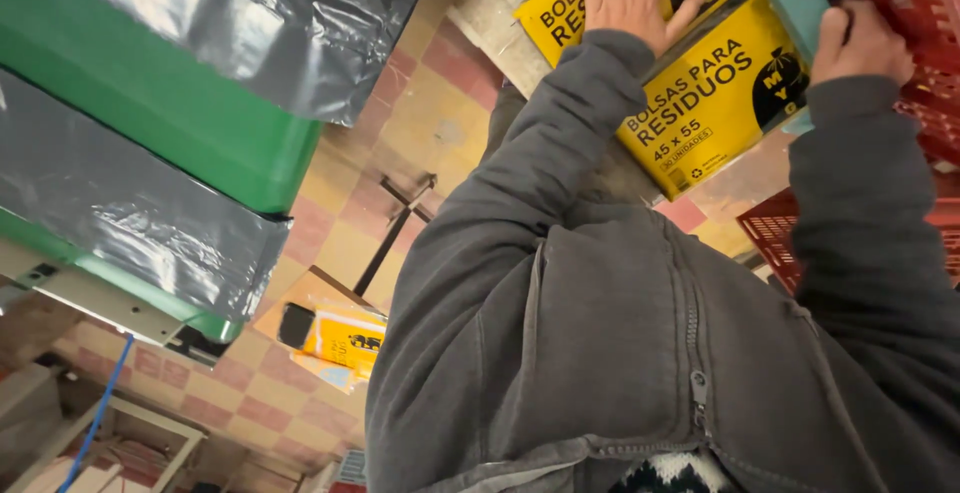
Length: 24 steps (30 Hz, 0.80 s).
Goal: Folding black plastic bags and placing them into yellow retail packaging at a conveyor workstation.
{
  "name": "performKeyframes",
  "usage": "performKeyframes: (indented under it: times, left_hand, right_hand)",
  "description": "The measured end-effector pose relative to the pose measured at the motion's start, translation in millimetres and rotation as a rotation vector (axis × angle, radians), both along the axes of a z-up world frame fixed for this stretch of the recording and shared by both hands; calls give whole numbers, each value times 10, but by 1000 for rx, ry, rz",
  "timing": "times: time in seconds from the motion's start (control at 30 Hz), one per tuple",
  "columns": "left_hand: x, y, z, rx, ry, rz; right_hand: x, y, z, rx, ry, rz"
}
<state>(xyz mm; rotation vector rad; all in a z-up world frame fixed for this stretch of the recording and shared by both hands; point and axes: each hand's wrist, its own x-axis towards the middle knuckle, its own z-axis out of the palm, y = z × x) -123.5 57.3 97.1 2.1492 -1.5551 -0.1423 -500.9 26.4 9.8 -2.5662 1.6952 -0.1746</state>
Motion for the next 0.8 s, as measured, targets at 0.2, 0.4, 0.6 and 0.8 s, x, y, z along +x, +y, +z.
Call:
performKeyframes:
  times: [0.2, 0.4, 0.6, 0.8]
  left_hand:
    - [166, 102, 228, 215, 20, 11]
    - [297, 238, 301, 220, 0, 81]
    - [481, 503, 281, 161, 15, 88]
    - [297, 330, 224, 109, -33, 23]
  right_hand:
    - [-151, 3, -144, -18, 50, -1]
    - [-1, -19, 57, 43, -37, 0]
    - [308, -17, 434, 71, -26, -48]
    - [512, -66, 641, 27, -107, -28]
